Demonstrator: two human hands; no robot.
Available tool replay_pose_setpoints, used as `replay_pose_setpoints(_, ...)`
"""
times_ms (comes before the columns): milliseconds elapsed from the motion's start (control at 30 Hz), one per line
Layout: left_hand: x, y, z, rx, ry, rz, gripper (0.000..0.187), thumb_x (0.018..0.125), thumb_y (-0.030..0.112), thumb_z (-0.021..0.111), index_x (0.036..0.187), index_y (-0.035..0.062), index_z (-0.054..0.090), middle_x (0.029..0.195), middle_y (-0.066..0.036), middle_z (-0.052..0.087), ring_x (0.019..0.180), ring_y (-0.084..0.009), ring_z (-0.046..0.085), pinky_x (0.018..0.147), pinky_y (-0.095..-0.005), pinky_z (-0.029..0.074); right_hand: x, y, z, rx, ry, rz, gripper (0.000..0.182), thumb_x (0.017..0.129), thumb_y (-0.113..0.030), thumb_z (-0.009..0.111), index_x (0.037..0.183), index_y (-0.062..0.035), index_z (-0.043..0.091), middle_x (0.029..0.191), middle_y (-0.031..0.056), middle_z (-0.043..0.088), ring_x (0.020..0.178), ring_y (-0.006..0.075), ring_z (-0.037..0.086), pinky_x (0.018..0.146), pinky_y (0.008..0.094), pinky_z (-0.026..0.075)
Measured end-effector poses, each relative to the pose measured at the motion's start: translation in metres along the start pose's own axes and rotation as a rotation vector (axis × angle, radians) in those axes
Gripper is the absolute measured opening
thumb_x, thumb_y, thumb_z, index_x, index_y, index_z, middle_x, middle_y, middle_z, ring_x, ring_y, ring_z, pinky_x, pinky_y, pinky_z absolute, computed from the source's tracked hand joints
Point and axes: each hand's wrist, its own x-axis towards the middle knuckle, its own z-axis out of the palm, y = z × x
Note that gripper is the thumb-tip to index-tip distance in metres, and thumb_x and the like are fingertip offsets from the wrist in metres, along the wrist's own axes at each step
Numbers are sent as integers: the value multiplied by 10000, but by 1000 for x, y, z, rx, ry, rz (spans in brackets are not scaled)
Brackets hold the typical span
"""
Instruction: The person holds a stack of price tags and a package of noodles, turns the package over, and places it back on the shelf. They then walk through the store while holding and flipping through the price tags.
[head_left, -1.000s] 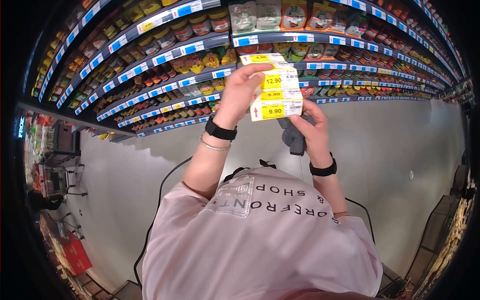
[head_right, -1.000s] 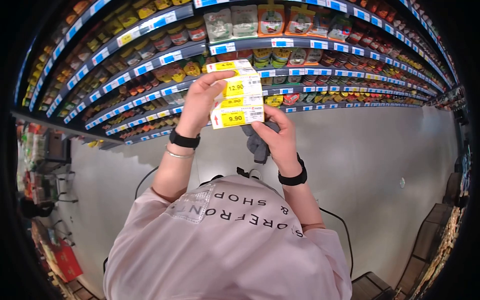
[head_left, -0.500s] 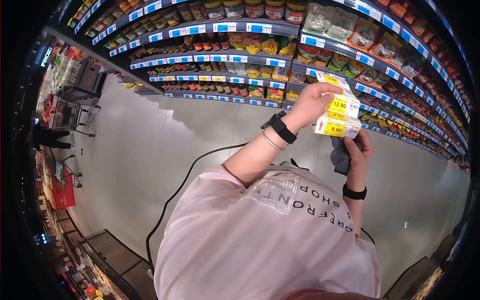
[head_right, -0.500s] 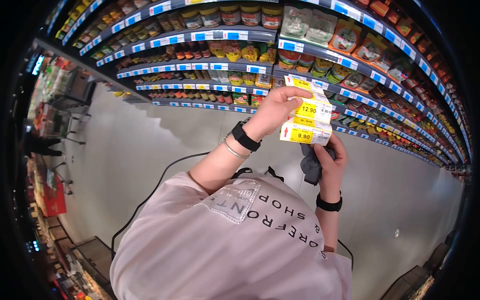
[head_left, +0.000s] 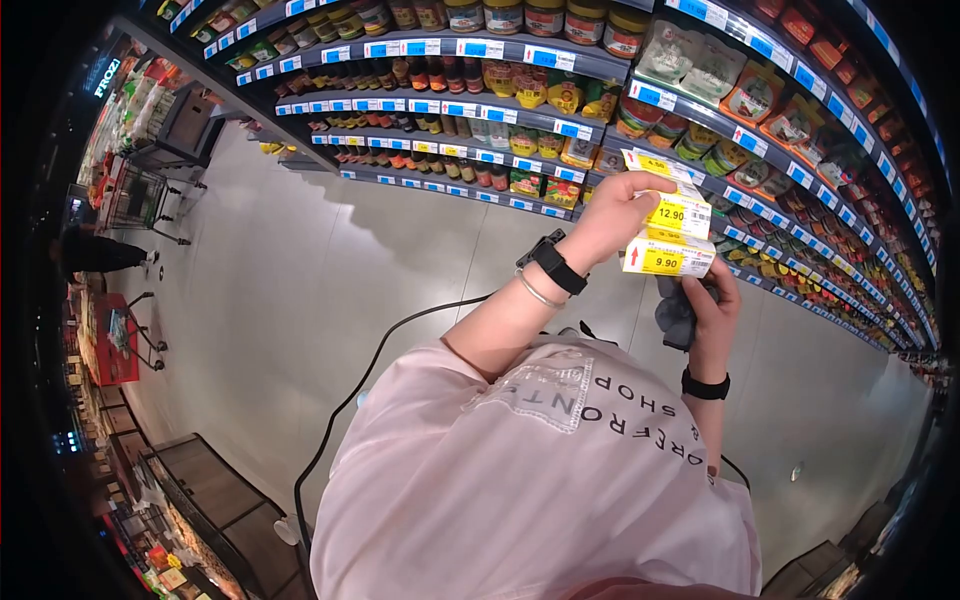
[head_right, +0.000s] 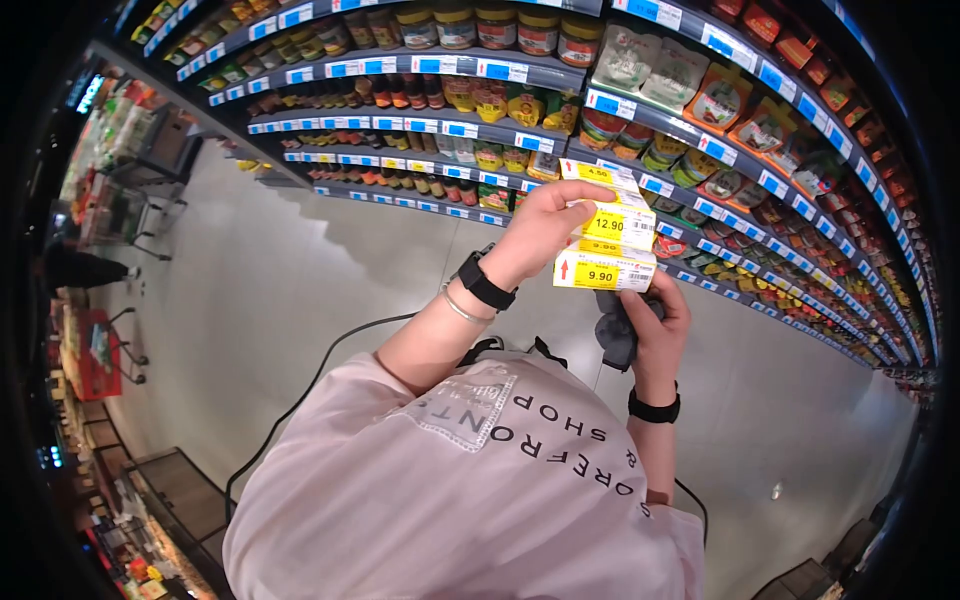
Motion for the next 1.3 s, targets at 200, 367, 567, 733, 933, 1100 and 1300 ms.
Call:
replay_pose_setpoints(200,0,-8,-12,49,111,74,192,888,22,460,983,-20,621,980,-98,634,913,-139,587,810,-274,478,12,-2,19,74,-76,18,317,795,6,568,1112,21,555,995,72,609,884,120,570,795,254,449)
replay_pose_setpoints(367,-12,6,-37,22,129,129,213,891,26,457,1045,-23,596,1032,-83,612,905,-109,573,793,-251,466,32,20,33,114,-175,-25,262,801,28,559,1063,32,562,960,65,592,864,119,548,797,263,436)
replay_pose_setpoints(567,-41,22,-68,27,259,159,236,901,30,438,1081,-21,582,1093,-100,593,953,-125,575,812,-260,470,47,30,65,93,-345,-10,299,805,15,567,1104,31,548,977,59,594,828,96,541,769,232,440)
replay_pose_setpoints(733,-68,34,-85,33,369,164,243,897,30,439,1087,-18,583,1101,-93,594,956,-127,581,808,-258,475,50,28,97,158,-434,29,266,786,48,564,1051,32,571,950,56,591,832,102,539,776,243,438)
replay_pose_setpoints(933,-94,42,-99,114,455,220,236,900,61,486,1103,-2,586,1073,-63,611,940,-96,579,810,-244,470,49,26,124,182,-544,49,272,802,45,554,1073,41,550,1028,82,580,900,129,550,821,272,444)
replay_pose_setpoints(1100,-108,48,-104,128,526,281,224,886,59,511,1085,-3,594,1059,-60,613,939,-89,571,817,-239,463,59,35,133,181,-669,66,269,837,-6,560,1101,37,537,1035,82,595,873,128,573,791,251,456)
replay_pose_setpoints(1300,-130,58,-108,99,532,371,251,864,5,491,1097,-2,586,1141,-79,571,1026,-120,541,900,-250,427,57,22,158,195,-778,68,232,842,10,534,1072,38,540,986,76,595,842,116,564,763,244,458)
